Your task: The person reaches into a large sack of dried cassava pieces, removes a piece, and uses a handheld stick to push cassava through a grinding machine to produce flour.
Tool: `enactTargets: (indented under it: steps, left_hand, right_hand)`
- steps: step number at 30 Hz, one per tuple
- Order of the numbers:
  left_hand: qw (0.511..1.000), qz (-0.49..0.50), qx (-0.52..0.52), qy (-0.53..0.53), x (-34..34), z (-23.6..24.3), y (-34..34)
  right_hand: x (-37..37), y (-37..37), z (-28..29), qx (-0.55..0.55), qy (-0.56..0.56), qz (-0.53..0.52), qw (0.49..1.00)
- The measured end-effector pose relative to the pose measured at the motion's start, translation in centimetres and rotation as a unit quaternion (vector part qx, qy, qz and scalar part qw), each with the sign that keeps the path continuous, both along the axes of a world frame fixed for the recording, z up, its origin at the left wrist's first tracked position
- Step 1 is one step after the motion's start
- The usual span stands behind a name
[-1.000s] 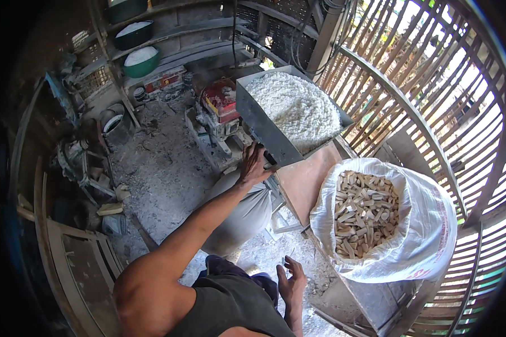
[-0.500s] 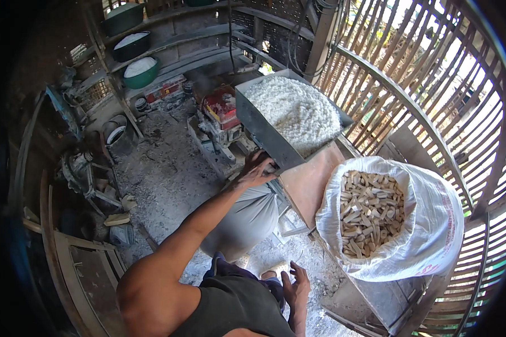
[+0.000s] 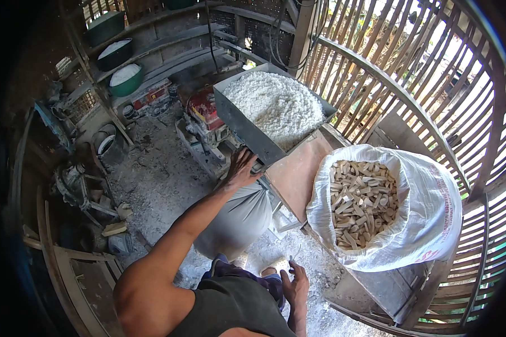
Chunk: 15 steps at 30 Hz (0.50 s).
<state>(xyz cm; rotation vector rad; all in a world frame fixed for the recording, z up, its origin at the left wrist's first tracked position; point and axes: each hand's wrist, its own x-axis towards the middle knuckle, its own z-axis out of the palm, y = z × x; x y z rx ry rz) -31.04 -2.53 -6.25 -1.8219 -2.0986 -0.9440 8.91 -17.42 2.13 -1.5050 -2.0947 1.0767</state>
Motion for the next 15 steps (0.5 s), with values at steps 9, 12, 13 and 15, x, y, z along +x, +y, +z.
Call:
enactTargets:
  steps: [9,12,13,15]
  left_hand:
    - [0.985,0.123,-0.119,0.025,2.6,1.8,1.1]
    - [0.990,0.116,-0.077,0.012,2.5,1.1,1.1]
    - [0.990,0.117,-0.076,-0.009,2.5,1.2,1.2]
    - [0.990,0.116,-0.051,-0.054,2.7,1.5,1.3]
  right_hand:
    - [-1.3,0.7,0.1,0.012,-0.035,0.050,0.998]
    - [-1.7,0.6,0.7,0.014,-0.025,0.044,0.999]
    - [-1.8,0.5,0.9,0.011,-0.022,0.040,0.999]
    - [-1.7,0.1,0.6,0.008,-0.017,0.028,0.999]
